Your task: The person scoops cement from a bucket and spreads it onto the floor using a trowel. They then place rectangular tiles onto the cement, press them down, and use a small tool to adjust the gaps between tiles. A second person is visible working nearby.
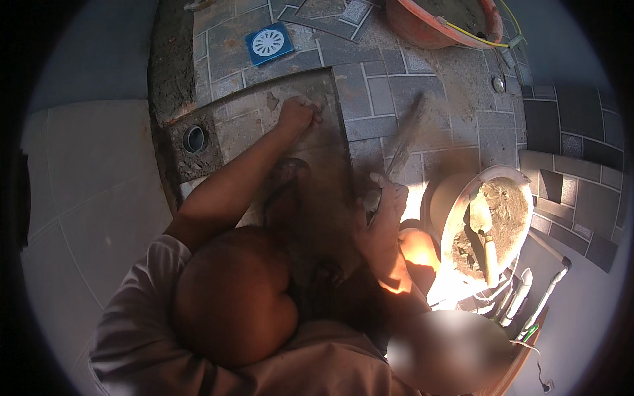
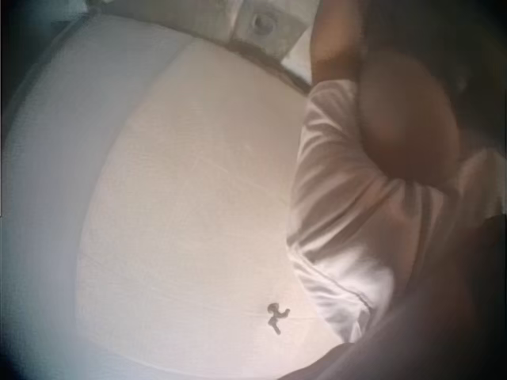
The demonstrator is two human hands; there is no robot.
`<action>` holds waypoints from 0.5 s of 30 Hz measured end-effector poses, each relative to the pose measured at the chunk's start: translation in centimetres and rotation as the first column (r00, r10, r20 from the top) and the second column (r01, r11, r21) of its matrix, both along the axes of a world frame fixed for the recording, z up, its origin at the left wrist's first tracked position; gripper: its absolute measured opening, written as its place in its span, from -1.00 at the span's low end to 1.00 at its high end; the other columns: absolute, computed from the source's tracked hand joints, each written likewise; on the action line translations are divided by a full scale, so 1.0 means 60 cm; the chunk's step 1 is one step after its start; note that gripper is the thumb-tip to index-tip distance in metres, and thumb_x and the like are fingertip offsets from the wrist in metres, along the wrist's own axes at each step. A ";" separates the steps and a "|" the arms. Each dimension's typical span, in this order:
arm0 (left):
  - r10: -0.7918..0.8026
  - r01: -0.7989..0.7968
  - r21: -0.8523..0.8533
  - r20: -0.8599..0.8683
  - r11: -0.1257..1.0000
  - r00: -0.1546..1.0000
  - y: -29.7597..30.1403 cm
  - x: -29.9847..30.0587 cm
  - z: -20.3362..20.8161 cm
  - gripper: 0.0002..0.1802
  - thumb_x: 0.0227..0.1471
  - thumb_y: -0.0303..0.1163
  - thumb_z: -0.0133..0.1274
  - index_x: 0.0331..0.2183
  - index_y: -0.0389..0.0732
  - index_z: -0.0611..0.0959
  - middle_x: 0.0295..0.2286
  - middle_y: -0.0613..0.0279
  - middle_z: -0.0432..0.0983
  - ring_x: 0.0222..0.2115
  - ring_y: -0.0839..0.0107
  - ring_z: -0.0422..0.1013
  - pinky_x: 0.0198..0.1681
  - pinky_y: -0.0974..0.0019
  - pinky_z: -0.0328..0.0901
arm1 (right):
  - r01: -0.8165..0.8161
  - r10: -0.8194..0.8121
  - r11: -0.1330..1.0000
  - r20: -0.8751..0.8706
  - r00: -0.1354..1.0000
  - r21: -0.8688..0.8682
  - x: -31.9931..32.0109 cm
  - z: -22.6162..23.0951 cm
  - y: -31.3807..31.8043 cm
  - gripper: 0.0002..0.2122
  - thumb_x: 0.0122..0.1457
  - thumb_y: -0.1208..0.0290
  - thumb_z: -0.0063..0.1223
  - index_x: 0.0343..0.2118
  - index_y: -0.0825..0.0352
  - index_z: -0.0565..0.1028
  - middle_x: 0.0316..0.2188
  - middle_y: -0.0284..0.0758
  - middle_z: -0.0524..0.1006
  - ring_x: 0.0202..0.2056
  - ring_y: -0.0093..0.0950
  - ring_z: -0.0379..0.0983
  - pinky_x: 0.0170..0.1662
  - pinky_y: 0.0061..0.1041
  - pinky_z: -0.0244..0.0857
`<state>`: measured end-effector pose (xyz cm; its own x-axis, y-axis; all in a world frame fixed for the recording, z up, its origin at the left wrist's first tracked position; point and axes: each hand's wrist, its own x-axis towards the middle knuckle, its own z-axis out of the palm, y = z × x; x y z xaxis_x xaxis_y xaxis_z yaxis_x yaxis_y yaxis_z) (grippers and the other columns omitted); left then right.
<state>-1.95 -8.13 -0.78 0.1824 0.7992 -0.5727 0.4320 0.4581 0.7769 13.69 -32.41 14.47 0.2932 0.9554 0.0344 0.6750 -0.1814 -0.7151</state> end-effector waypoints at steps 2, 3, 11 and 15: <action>-0.114 0.145 0.128 -0.222 0.981 0.968 -0.014 -0.027 0.006 -0.70 0.19 -0.34 0.17 -0.24 -0.44 0.70 -0.41 -0.08 0.68 -0.41 0.07 0.64 -0.22 0.07 0.55 | 0.134 -0.127 0.989 0.116 0.985 -0.058 0.034 -0.061 0.039 -0.51 0.18 0.45 0.28 0.18 0.30 0.44 -0.08 0.00 0.41 -0.04 -0.04 0.35 0.06 -0.11 0.24; -0.130 0.196 0.197 -0.307 0.961 0.943 -0.025 -0.037 -0.012 -0.69 0.18 -0.32 0.17 -0.20 -0.42 0.71 -0.36 -0.10 0.68 -0.33 0.04 0.65 -0.14 0.05 0.53 | 0.192 -0.170 0.979 0.244 0.955 -0.070 0.054 -0.086 0.059 -0.50 0.18 0.41 0.32 0.19 0.27 0.45 -0.12 0.00 0.43 -0.06 -0.04 0.35 0.02 -0.08 0.25; 0.072 0.348 0.503 -0.641 0.791 0.764 -0.057 -0.129 -0.020 -0.35 0.19 -0.23 0.14 0.20 -0.40 0.45 0.24 -0.33 0.28 0.29 -0.13 0.22 0.35 0.00 0.14 | 0.426 -0.290 0.887 0.499 0.816 -0.180 0.107 -0.142 0.130 -0.51 0.23 0.22 0.34 0.22 0.03 0.48 -0.09 0.18 0.43 0.03 0.13 0.36 0.08 0.06 0.26; 0.064 0.311 0.456 -0.639 0.834 0.767 -0.045 -0.202 -0.090 -0.29 0.27 -0.23 0.06 0.30 -0.45 0.33 0.33 -0.29 0.16 0.38 -0.16 0.08 0.46 -0.01 0.00 | 0.494 -0.247 0.823 0.608 0.754 -0.279 0.054 -0.111 0.151 -0.50 0.29 0.22 0.24 0.27 0.16 0.42 0.02 0.25 0.38 0.06 0.21 0.33 0.14 0.06 0.24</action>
<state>-14.05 -10.84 -6.19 0.0667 0.9921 -0.1064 0.9101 -0.0168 0.4140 16.96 -23.36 7.79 0.6785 0.7319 -0.0625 0.7285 -0.6814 -0.0705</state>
